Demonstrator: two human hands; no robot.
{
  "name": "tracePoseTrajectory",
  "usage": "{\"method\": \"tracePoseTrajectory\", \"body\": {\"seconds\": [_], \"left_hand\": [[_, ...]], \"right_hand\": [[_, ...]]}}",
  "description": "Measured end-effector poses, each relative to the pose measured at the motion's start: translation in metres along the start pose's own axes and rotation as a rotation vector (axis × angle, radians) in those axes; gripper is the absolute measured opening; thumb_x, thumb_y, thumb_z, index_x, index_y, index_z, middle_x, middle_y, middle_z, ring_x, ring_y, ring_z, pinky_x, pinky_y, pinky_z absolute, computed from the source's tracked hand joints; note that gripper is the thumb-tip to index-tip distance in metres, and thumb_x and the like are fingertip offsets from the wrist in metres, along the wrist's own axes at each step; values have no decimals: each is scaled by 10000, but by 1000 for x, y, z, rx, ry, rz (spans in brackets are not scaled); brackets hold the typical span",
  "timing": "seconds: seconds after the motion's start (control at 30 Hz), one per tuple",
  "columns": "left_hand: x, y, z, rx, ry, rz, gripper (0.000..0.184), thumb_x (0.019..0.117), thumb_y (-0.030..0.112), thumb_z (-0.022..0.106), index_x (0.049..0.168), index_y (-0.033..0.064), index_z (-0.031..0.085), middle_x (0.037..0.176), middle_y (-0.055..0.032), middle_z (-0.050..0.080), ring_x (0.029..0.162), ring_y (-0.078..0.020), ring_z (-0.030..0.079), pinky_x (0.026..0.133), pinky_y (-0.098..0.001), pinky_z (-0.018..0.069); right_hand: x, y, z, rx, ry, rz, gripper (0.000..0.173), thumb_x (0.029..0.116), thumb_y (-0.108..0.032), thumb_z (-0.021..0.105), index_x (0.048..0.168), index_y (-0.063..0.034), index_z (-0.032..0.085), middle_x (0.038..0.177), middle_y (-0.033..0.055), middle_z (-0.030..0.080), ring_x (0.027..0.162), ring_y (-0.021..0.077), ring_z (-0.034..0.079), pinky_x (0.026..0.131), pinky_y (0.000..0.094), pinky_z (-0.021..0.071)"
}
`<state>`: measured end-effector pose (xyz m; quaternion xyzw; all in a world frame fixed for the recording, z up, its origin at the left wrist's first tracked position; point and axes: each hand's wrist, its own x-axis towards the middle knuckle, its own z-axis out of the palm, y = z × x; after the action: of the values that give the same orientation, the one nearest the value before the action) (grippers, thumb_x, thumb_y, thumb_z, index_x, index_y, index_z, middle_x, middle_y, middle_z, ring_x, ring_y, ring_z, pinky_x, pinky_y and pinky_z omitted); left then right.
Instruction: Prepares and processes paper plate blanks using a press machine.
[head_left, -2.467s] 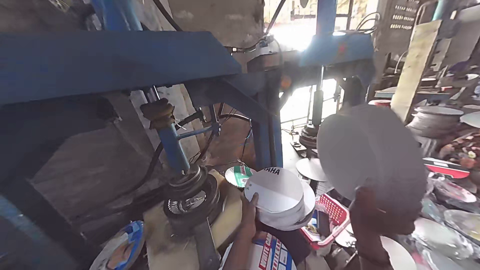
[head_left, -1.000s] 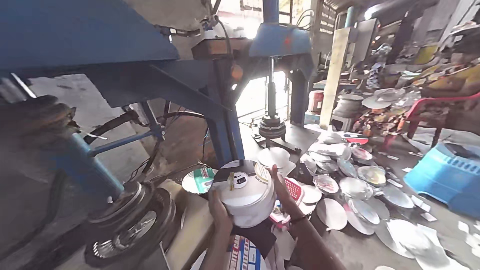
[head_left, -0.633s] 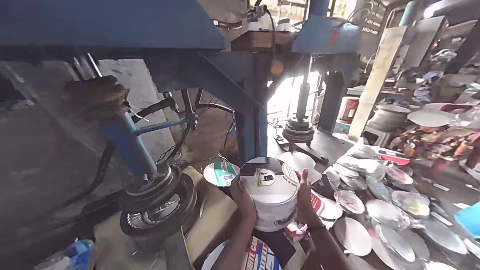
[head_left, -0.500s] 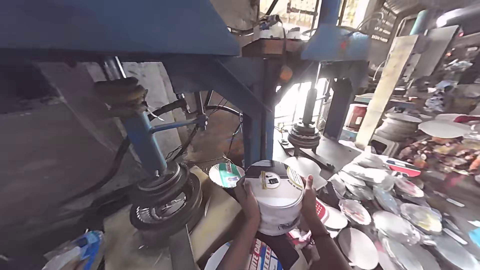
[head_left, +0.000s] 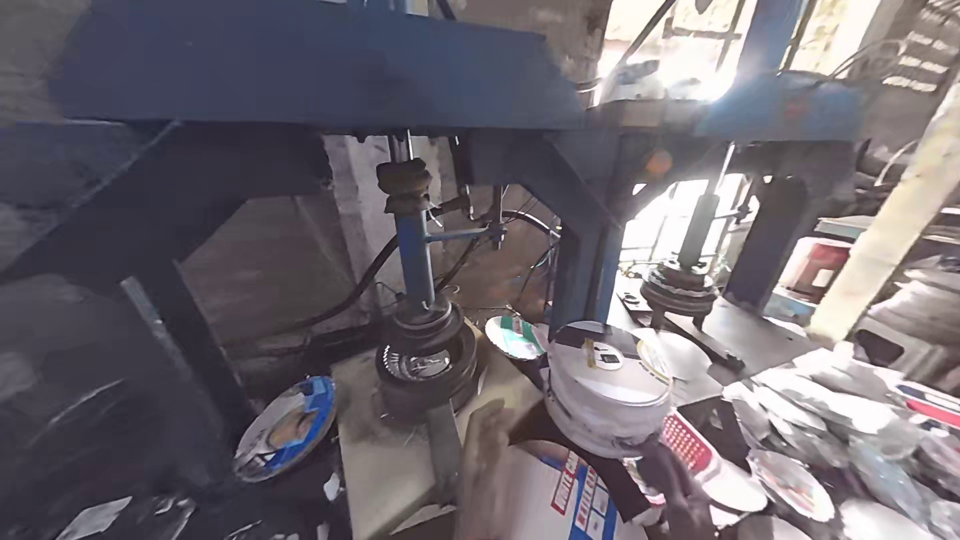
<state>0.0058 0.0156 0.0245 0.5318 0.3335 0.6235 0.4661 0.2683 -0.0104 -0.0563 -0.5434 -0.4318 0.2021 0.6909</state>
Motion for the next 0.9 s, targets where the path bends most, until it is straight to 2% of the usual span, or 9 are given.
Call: {"method": "tracePoseTrajectory", "body": {"seconds": [0.07,0.13,0.27,0.37,0.43,0.53,0.7,0.8,0.9], "left_hand": [[-32,6,-40,-47,55,36,282,1049,96,379,1211,-5,585,1007,-8,712,939,-103,691,888,-326,579],[-64,1,-67,-91,139,35,295,1056,76,349,1126,118,632,914,86,724,862,-59,698,835,-281,590],[-116,-11,-79,-131,247,4,316,1066,85,372,1084,198,666,892,107,733,829,-40,696,808,-253,585],[-135,-14,-81,-124,251,-31,286,1056,66,379,1087,160,648,889,95,721,815,-44,687,779,-251,583],[-140,-11,-84,-118,271,-73,292,1050,47,367,1091,132,643,877,81,720,784,-45,683,738,-243,582],[-141,-6,-90,-73,312,-114,287,1039,17,352,1105,79,624,870,69,714,776,-50,691,729,-242,594],[-142,-9,-99,-12,315,-136,283,1040,21,348,1108,79,616,867,95,709,790,-26,687,742,-228,586],[-145,-11,-102,-6,324,-131,295,1039,10,342,1107,76,621,867,87,707,794,-36,686,750,-234,588],[-146,-5,-104,61,326,-72,233,1015,35,428,1201,39,568,982,72,700,894,-35,682,781,-244,587]], "right_hand": [[-19,-6,1,-98,-286,-56,302,1016,-80,500,1198,130,618,1077,129,707,976,99,680,912,314,568],[-21,-12,7,-197,-402,-85,310,1003,-99,545,1228,91,642,1132,166,712,1015,145,688,928,348,559],[-17,-22,40,-377,-572,-56,478,1010,-280,582,1364,40,586,1194,175,688,1069,190,666,967,372,532],[-33,-38,73,-648,-582,-59,576,989,-295,636,1416,78,533,1328,315,596,1247,464,570,1086,598,423],[-39,-35,82,-774,-547,-132,569,988,-277,632,1418,80,529,1346,337,576,1267,529,538,1078,654,405],[-44,-37,82,-872,-439,-288,555,961,-336,651,1375,30,599,1286,305,629,1194,541,580,976,724,418],[-45,-36,83,-979,-432,-398,797,919,-654,520,1389,-15,607,1305,244,649,1195,497,602,922,722,435],[-30,-39,83,-928,-463,-288,536,958,-352,677,1329,32,627,1328,302,611,1245,543,547,992,770,358],[-27,-62,80,-610,-214,-428,264,930,-107,660,1104,91,677,1002,246,695,890,375,690,805,561,554]]}}
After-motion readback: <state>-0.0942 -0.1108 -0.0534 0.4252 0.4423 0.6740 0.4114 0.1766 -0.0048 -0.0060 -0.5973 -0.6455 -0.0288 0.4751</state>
